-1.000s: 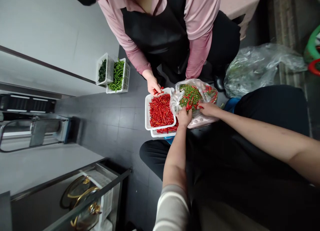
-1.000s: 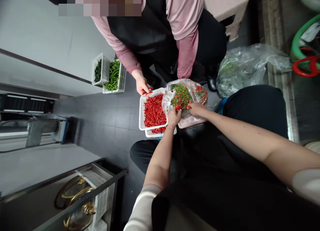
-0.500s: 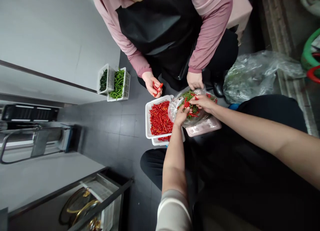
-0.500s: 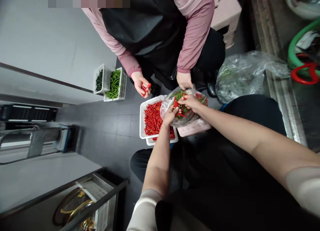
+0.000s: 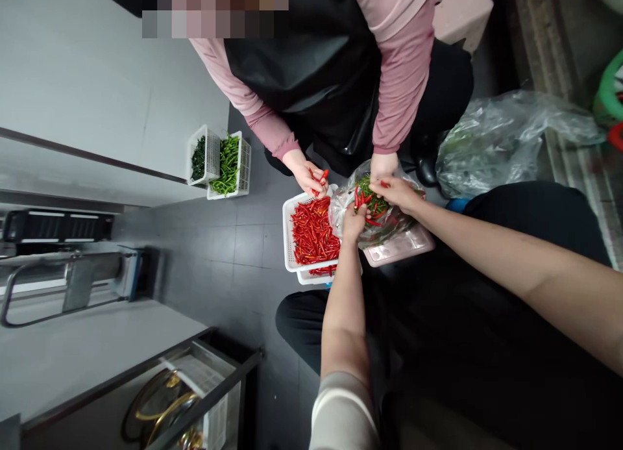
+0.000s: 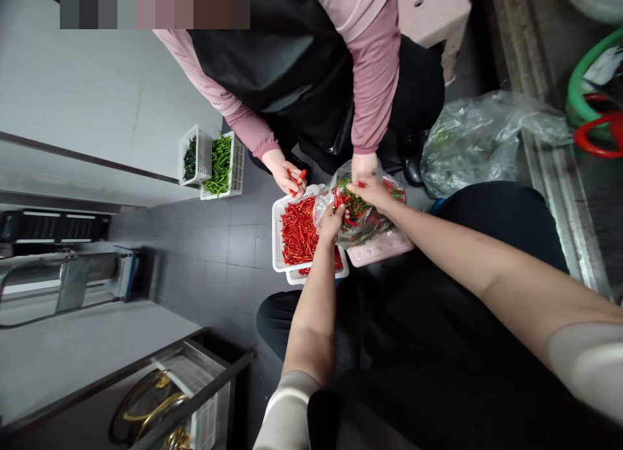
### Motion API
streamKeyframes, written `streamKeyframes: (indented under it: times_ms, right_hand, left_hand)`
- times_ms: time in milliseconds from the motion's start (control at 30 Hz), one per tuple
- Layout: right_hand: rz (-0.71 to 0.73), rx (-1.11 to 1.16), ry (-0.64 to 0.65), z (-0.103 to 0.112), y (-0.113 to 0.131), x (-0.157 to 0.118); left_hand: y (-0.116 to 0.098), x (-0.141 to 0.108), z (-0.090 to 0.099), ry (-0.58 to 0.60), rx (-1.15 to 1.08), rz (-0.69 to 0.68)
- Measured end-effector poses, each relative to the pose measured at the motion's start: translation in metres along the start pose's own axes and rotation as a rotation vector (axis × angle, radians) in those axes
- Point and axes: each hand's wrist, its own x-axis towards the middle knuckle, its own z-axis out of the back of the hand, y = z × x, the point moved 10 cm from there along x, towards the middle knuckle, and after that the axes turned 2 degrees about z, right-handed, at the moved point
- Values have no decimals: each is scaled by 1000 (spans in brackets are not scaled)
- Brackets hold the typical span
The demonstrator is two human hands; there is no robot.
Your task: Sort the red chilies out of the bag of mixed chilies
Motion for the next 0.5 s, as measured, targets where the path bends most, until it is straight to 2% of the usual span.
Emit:
streamKeyframes:
  times_ms: [100,200,367,500]
  right_hand:
    - [131,127,101,-13,16,-5]
    - [113,160,140,-21,17,-9]
    - [71,418,38,-16,18,-8]
    - [-64,557,-6,-8,12,-6]
  left_hand:
    - [-8,-6,-8,82,-1,-17]
    - [-14,-10,-17,171,-25,-39]
    - [-8,-5,-10,116,-186,-20]
    - [3,0,-3,60,-200,41]
